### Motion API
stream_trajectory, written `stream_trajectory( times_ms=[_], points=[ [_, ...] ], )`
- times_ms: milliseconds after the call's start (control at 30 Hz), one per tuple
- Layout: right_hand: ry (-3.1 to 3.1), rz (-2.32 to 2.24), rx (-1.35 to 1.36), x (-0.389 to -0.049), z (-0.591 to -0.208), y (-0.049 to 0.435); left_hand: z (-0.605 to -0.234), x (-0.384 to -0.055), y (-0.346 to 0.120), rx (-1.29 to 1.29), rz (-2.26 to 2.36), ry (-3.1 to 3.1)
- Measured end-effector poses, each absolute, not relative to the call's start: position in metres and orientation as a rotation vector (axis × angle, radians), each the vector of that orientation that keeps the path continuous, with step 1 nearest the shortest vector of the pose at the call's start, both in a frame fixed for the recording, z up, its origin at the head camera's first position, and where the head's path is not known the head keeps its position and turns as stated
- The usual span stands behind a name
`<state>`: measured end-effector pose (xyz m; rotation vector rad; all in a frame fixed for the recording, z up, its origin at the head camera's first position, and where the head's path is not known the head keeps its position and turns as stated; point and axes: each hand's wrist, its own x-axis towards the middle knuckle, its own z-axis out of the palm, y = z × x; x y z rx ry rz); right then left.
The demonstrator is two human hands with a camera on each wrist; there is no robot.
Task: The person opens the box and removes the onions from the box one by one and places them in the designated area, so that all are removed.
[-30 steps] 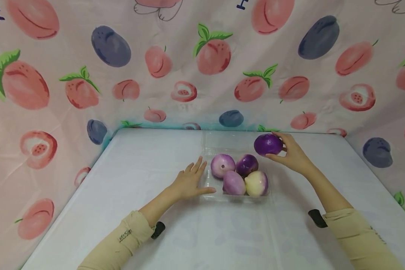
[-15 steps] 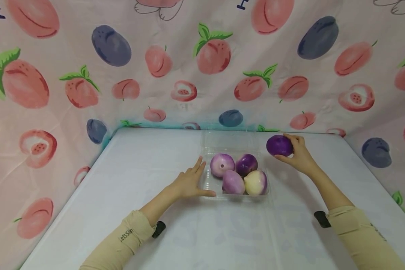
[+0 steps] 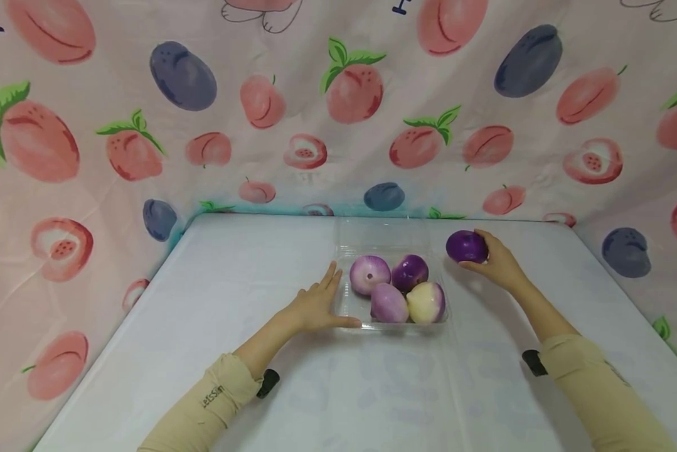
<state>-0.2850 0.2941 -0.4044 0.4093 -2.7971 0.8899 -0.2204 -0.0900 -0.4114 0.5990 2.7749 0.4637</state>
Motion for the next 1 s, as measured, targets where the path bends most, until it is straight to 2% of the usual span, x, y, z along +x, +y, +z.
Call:
stream_trajectory(
  times_ms=[500,1000],
  points=[
    [-2.996,0.947,0.246,-0.304,-0.414,0.294,-0.407,-0.223,-0.089,0.567,0.464,2.755],
    [-3.037,0.99,0.257,-0.309,-0.415,0.296,-0.404,-0.228,-0.09,0.537,0.49,2.69]
  ],
)
